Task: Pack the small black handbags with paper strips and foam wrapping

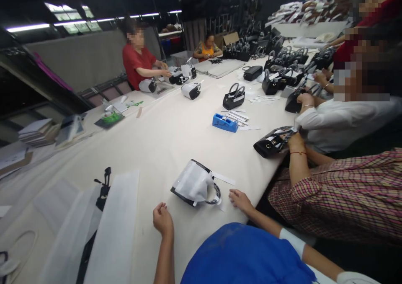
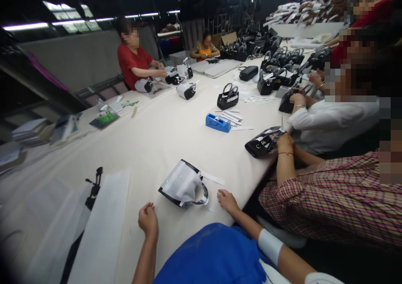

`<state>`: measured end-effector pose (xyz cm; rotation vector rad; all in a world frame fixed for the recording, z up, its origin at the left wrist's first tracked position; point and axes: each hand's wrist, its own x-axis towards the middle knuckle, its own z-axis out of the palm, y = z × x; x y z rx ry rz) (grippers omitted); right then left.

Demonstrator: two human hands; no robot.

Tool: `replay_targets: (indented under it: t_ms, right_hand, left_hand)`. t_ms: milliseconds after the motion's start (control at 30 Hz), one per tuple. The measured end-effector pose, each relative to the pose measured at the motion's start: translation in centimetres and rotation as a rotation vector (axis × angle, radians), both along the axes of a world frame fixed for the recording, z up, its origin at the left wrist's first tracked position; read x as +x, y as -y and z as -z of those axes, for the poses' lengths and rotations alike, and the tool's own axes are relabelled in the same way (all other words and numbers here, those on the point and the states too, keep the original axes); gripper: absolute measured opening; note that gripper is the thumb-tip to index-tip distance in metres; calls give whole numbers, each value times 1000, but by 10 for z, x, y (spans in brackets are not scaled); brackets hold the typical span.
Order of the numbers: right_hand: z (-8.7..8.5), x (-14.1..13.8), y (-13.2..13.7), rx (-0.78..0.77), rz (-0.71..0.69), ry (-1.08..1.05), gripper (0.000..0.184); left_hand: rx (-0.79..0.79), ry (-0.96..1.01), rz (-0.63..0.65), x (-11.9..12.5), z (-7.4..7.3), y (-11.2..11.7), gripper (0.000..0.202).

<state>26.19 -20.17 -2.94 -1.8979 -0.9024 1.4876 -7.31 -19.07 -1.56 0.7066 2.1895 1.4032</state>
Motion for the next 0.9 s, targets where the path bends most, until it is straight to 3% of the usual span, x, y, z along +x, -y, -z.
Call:
replay_targets:
  t_ms: [67,167,267,333,400,467,600,700,767,900]
  right_hand:
    - [-1,-7,-15,-20,44,-167,30]
    - [-9,-20,-33,-75,67,-411,34]
    - [-24,-31,-44,-99,79,-479,39]
    - [-37,-36,-48,-76,74,-511,38]
    - [-51,-40,-51,-23,31,-607,39]
    - [-64,-44,-58,39,-41,-712,41]
    - [-76,-46,-80,149,-88,-783,43]
    - [-67,-33,-99,189,-25,-680,39]
    - [-55,-18,-105,148,2,-613,36]
    - [-21,17,-96,62,72,-545,27]
  left_hand:
    - [-36,-119,113,20,-20,17,22]
    - [42,-325,555,65,-43,32,23]
    - [150,-540,984,107,-51,36,32]
    - [171,-698,1094,125,-49,35,45]
    - [137,-814,1063,134,-49,28,52]
    - [97,-835,983,133,-57,13,46]
    - [67,-632,773,106,-95,-42,29]
    - [8,-297,515,73,-127,-86,26]
    - [2,-19,376,51,-141,-105,29]
    - [-12,296,297,28,-141,-113,33]
